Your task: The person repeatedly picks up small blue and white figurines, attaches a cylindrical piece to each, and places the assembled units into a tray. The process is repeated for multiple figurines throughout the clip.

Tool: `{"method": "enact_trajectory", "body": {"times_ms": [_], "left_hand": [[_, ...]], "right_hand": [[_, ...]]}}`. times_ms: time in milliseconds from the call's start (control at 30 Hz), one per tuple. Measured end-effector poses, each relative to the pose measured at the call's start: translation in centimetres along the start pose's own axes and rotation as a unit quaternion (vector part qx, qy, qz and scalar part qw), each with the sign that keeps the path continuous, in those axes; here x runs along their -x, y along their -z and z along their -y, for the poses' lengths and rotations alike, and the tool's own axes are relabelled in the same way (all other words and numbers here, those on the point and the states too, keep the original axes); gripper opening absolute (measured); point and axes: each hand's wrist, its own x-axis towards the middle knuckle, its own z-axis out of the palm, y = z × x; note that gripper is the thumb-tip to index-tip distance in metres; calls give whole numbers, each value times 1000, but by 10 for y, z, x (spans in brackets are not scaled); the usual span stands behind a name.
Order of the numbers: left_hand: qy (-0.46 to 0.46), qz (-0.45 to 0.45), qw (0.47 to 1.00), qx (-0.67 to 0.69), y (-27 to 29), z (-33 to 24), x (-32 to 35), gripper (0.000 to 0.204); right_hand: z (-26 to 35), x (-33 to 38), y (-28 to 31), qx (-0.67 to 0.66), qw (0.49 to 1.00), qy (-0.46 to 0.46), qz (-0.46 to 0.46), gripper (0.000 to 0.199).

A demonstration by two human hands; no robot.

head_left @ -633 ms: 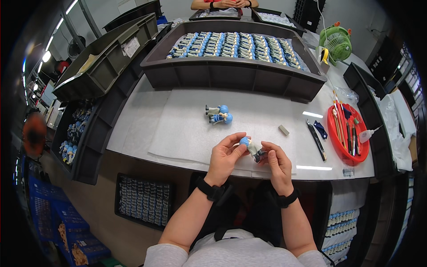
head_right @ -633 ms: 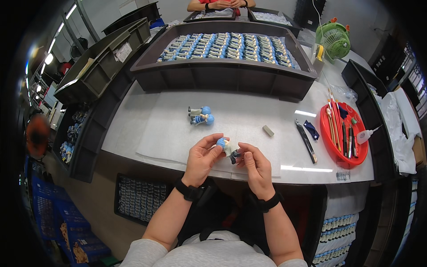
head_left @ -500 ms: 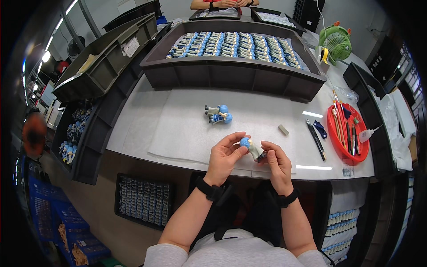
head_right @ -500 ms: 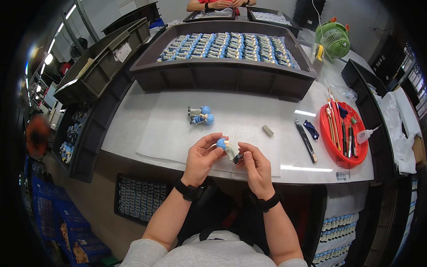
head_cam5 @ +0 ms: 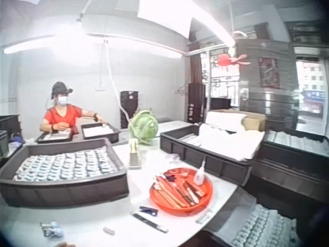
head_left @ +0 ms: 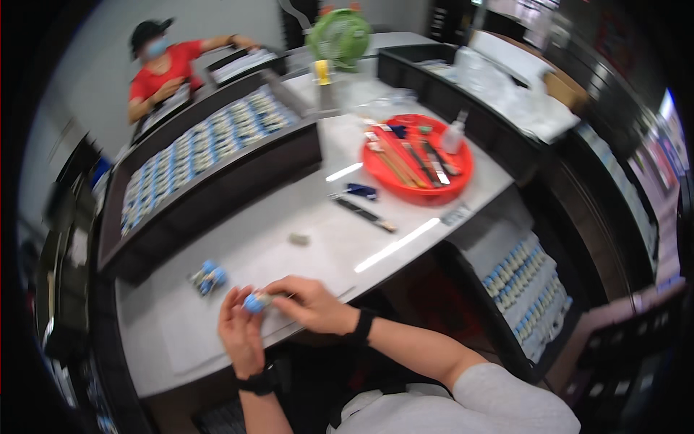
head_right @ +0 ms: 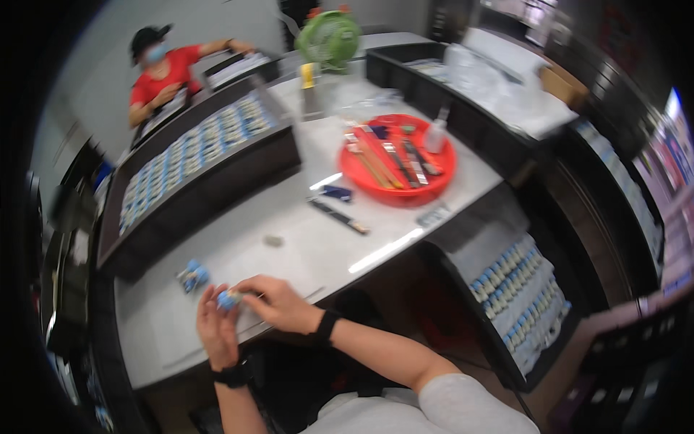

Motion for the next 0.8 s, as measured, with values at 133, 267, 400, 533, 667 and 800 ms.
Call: {"method": "enact_trajectory", "body": {"times_ms": [133, 267, 400, 533, 667, 800], "left_hand": [[-21, 1, 995, -94, 5, 0, 1, 39], [7, -25, 992, -126, -3, 2, 0, 39], [7, -22, 989, -149, 5, 3, -4, 39], [8, -23, 986, -162, 4, 1, -3, 37], [5, -29, 987, -156, -10, -3, 0, 31], [2, -29, 984, -175, 4, 0, -3, 35]], "right_hand": [[24, 16, 27, -97, 995, 19, 23, 22], [50, 59, 112, 17, 996, 75, -53, 23], [33, 120, 217, 60, 942, 35, -329, 19], [-23, 209, 353, 164, 819, -33, -548, 19], [-86, 312, 451, 373, 652, -194, -630, 22], [-100, 350, 481, 438, 537, -352, -629, 23]]}}
